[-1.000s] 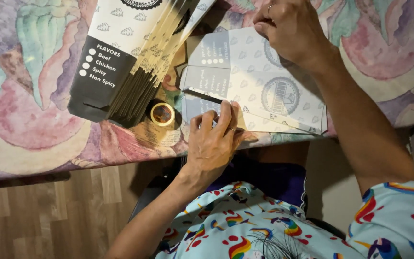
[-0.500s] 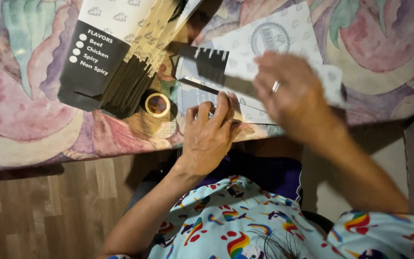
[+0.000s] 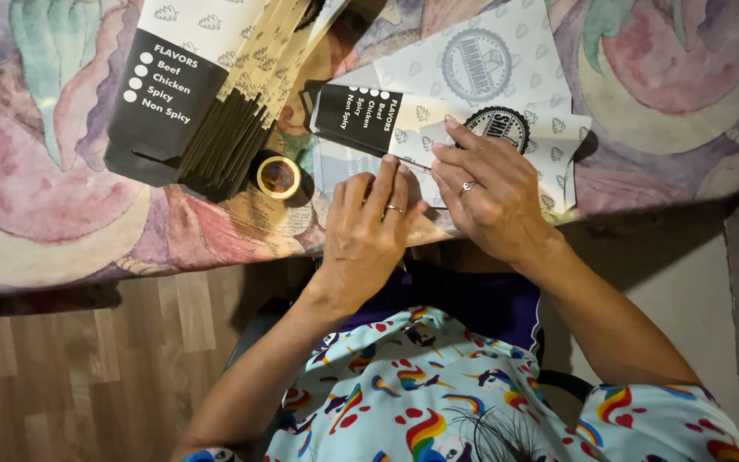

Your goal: The person folds flat paper sheets into small rectangular packages and seals them with adhesive tape. The person repeatedly picks up a sheet, folds it into a box shape, applies tape to the edges, and places the finished package aside.

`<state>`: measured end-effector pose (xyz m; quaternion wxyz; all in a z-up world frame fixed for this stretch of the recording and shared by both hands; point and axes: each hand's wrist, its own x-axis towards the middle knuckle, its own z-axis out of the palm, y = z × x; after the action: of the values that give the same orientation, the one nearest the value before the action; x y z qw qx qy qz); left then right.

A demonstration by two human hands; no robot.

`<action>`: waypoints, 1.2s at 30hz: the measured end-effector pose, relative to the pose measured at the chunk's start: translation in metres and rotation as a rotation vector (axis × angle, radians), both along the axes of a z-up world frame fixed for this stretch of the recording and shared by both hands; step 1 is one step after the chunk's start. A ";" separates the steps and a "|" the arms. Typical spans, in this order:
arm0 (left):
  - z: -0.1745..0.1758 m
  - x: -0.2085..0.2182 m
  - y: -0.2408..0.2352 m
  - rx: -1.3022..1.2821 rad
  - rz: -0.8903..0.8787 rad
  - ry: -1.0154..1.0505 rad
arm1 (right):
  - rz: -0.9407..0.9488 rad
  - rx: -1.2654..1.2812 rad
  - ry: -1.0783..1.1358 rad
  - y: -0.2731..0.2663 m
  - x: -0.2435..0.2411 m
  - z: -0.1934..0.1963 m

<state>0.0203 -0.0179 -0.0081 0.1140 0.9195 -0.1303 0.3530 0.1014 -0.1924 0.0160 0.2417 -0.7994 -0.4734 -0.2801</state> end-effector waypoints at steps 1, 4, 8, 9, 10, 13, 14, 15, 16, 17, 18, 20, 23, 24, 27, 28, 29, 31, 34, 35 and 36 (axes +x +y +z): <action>-0.009 0.000 0.003 -0.005 -0.036 0.017 | 0.005 0.015 -0.017 0.000 0.001 -0.002; -0.016 0.014 0.025 -0.020 -0.090 0.001 | 0.008 0.032 -0.037 0.001 0.000 -0.003; 0.009 0.037 0.051 0.106 -0.043 -0.042 | 0.021 0.045 -0.026 0.000 0.001 -0.004; 0.008 0.039 0.054 0.108 -0.044 -0.042 | 0.020 0.047 -0.026 0.000 0.000 -0.004; 0.007 0.041 0.057 0.094 -0.087 -0.028 | 0.018 0.042 -0.021 0.000 0.000 -0.004; 0.006 0.042 0.059 0.072 -0.159 0.019 | 0.007 0.038 -0.013 -0.001 0.001 -0.005; 0.006 0.041 0.060 0.064 -0.182 0.051 | 0.004 0.038 -0.013 -0.002 0.001 -0.005; 0.005 0.042 0.060 0.065 -0.183 0.051 | 0.003 0.039 -0.013 -0.003 0.001 -0.006; 0.004 0.042 0.061 0.083 -0.192 0.013 | 0.022 0.029 -0.008 -0.004 0.002 -0.006; 0.003 0.043 0.062 0.101 -0.201 -0.025 | 0.042 0.019 -0.004 -0.005 0.003 -0.006; 0.003 0.044 0.063 0.102 -0.202 -0.025 | 0.042 0.020 -0.004 -0.005 0.003 -0.003; 0.003 0.045 0.063 0.126 -0.214 -0.047 | 0.051 0.029 0.021 -0.006 0.001 0.003; 0.006 0.044 0.064 0.135 -0.221 -0.057 | 0.062 0.024 0.053 -0.010 -0.004 0.014; 0.006 0.045 0.065 0.134 -0.224 -0.054 | 0.060 0.024 0.056 -0.015 -0.006 0.015; 0.006 0.049 0.069 0.124 -0.273 -0.082 | 0.054 0.016 0.093 -0.033 -0.012 0.019; 0.005 0.051 0.071 0.099 -0.320 -0.077 | 0.036 0.019 0.098 -0.039 -0.013 0.020; 0.005 0.053 0.074 0.075 -0.365 -0.071 | 0.021 0.022 0.103 -0.046 -0.015 0.021; 0.009 0.055 0.076 0.065 -0.387 -0.062 | -0.004 0.004 0.117 -0.060 -0.019 0.022; 0.011 0.056 0.080 0.054 -0.419 -0.042 | -0.047 -0.024 0.108 -0.073 -0.024 0.022; 0.011 0.056 0.082 0.052 -0.428 -0.031 | -0.067 -0.034 0.087 -0.077 -0.025 0.022; 0.010 0.056 0.083 0.049 -0.431 -0.031 | -0.069 -0.037 0.088 -0.077 -0.026 0.021</action>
<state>0.0765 0.0652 0.0015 0.1624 0.8674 -0.3340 0.3311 0.0757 -0.2692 0.0374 0.2375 -0.8313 -0.4394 -0.2439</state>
